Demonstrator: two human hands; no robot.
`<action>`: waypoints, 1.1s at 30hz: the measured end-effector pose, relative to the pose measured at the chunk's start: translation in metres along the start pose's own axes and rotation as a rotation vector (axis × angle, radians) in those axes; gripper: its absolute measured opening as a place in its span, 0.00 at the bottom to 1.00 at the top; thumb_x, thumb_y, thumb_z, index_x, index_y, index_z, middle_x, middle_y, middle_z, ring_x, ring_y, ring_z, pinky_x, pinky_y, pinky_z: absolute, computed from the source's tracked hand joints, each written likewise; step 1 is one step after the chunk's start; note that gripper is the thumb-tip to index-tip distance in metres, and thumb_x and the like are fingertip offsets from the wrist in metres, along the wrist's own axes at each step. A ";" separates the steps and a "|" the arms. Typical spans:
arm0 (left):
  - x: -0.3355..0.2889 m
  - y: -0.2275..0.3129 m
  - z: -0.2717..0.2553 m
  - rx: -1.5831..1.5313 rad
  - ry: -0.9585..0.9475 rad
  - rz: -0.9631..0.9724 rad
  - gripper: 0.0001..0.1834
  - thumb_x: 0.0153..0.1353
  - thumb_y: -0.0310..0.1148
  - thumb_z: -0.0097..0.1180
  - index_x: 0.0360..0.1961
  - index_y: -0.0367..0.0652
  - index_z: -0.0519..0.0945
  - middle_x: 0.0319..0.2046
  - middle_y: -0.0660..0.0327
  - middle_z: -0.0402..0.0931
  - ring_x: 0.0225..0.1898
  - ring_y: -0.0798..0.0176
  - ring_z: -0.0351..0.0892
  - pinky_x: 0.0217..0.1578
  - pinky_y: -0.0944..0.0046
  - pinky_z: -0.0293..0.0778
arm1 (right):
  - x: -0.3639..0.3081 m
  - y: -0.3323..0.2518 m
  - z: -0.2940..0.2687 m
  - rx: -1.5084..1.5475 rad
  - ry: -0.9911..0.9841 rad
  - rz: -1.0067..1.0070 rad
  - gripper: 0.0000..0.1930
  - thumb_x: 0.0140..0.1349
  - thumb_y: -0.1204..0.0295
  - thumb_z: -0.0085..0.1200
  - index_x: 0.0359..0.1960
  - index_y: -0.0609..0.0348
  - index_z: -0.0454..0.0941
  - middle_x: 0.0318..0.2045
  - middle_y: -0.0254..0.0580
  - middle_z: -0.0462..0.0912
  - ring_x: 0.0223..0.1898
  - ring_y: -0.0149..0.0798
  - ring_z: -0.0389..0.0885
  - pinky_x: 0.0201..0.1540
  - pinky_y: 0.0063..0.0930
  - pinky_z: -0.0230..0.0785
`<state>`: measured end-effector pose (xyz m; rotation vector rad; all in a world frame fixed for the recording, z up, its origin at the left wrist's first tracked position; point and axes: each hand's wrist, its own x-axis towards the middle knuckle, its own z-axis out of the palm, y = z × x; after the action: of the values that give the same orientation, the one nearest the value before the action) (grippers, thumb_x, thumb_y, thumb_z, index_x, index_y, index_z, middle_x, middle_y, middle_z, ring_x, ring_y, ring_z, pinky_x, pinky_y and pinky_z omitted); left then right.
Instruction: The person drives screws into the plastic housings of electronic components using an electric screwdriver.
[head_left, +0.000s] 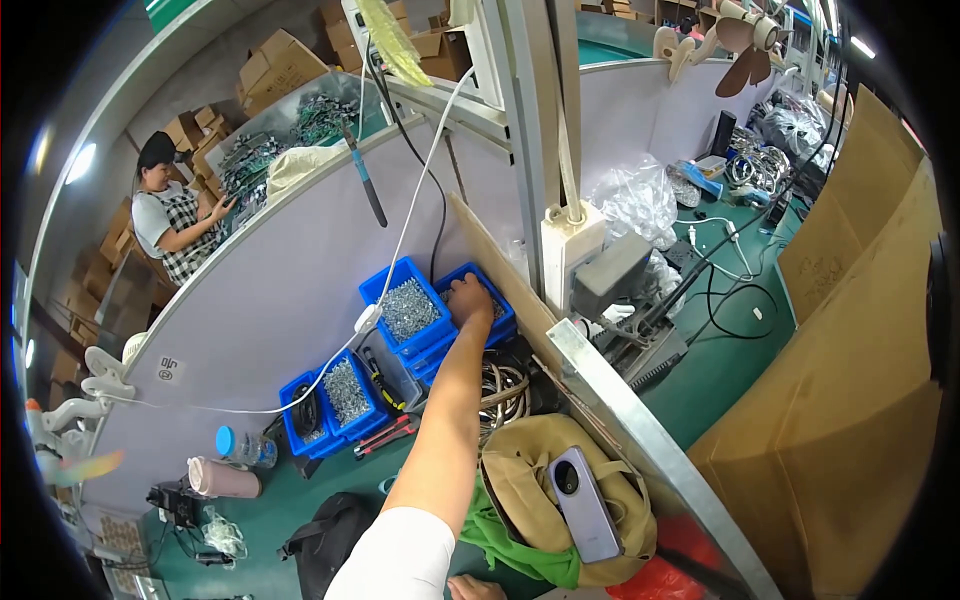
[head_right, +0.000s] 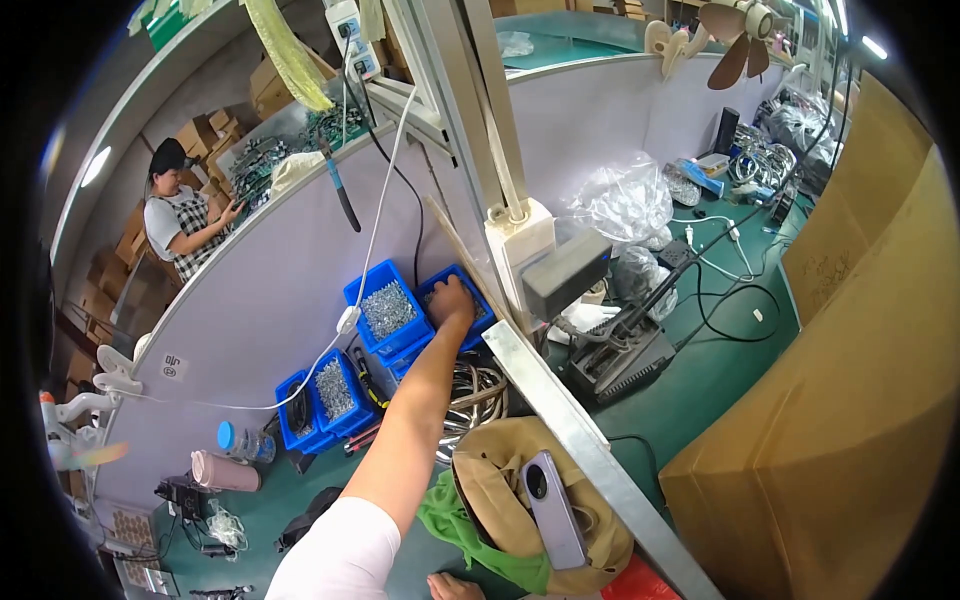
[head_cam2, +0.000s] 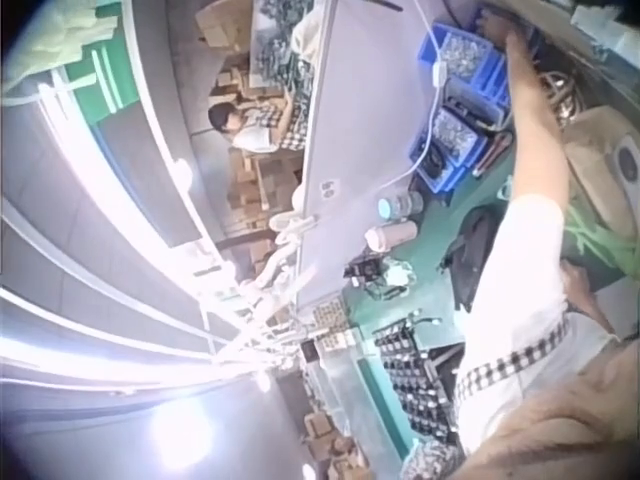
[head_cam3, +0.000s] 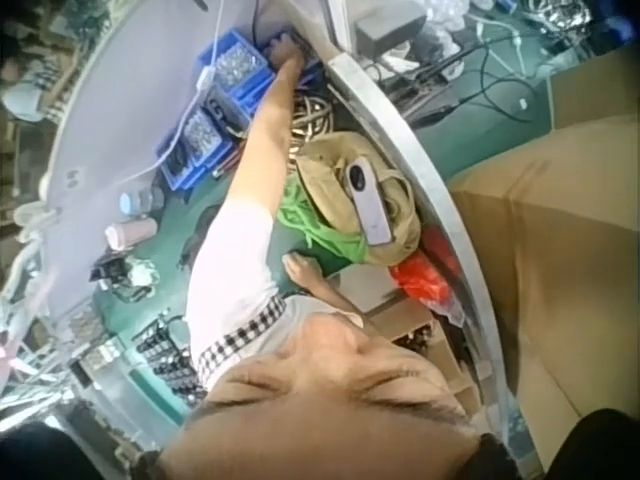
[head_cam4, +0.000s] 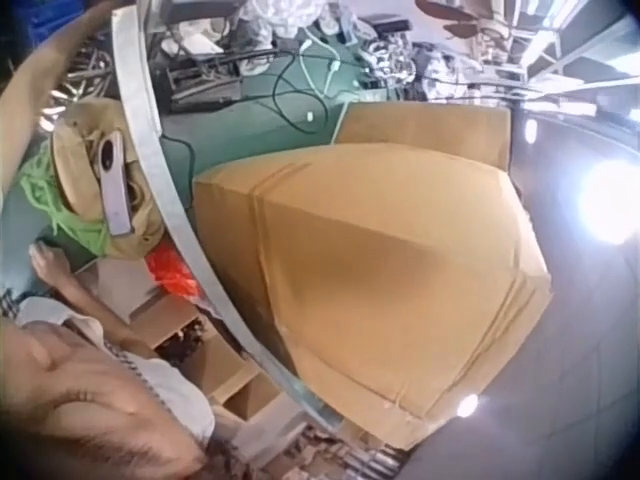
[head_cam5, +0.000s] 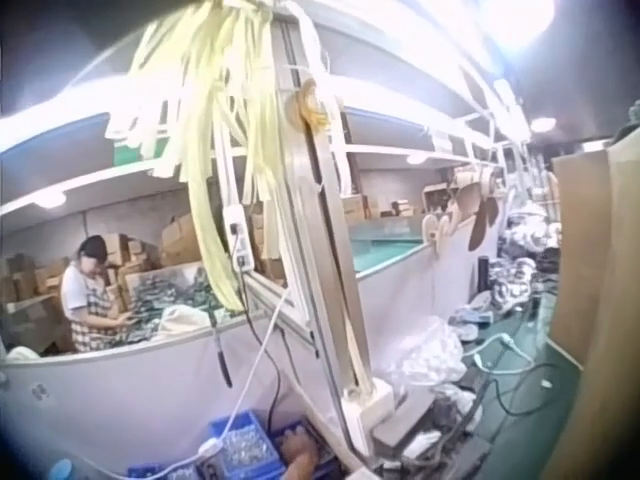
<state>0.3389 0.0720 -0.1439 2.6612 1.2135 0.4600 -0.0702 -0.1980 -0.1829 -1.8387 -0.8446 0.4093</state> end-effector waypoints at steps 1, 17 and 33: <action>0.000 -0.001 -0.001 -0.017 0.002 0.009 0.10 0.57 0.36 0.40 0.36 0.44 0.70 0.35 0.49 0.70 0.37 0.45 0.74 0.37 0.51 0.71 | 0.000 0.000 0.001 0.011 -0.008 0.012 0.04 0.54 0.71 0.47 0.28 0.56 0.71 0.20 0.44 0.72 0.17 0.47 0.71 0.19 0.36 0.64; 0.013 0.002 0.008 -0.420 0.267 -0.173 0.10 0.54 0.35 0.48 0.27 0.39 0.75 0.25 0.48 0.75 0.30 0.47 0.76 0.30 0.50 0.70 | -0.009 0.014 0.018 0.036 0.097 0.032 0.05 0.54 0.70 0.48 0.27 0.57 0.70 0.20 0.43 0.72 0.15 0.44 0.70 0.17 0.32 0.63; -0.058 0.011 -0.116 -2.943 -0.749 -0.670 0.12 0.63 0.37 0.37 0.31 0.41 0.69 0.17 0.67 0.61 0.12 0.73 0.53 0.09 0.74 0.48 | -0.001 0.001 0.004 -0.058 0.061 -0.047 0.04 0.52 0.71 0.49 0.24 0.57 0.70 0.19 0.46 0.72 0.17 0.48 0.70 0.19 0.37 0.63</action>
<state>0.2696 0.0249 -0.0437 -0.2453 0.0627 0.3094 -0.0732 -0.1958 -0.1854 -1.8715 -0.8646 0.3006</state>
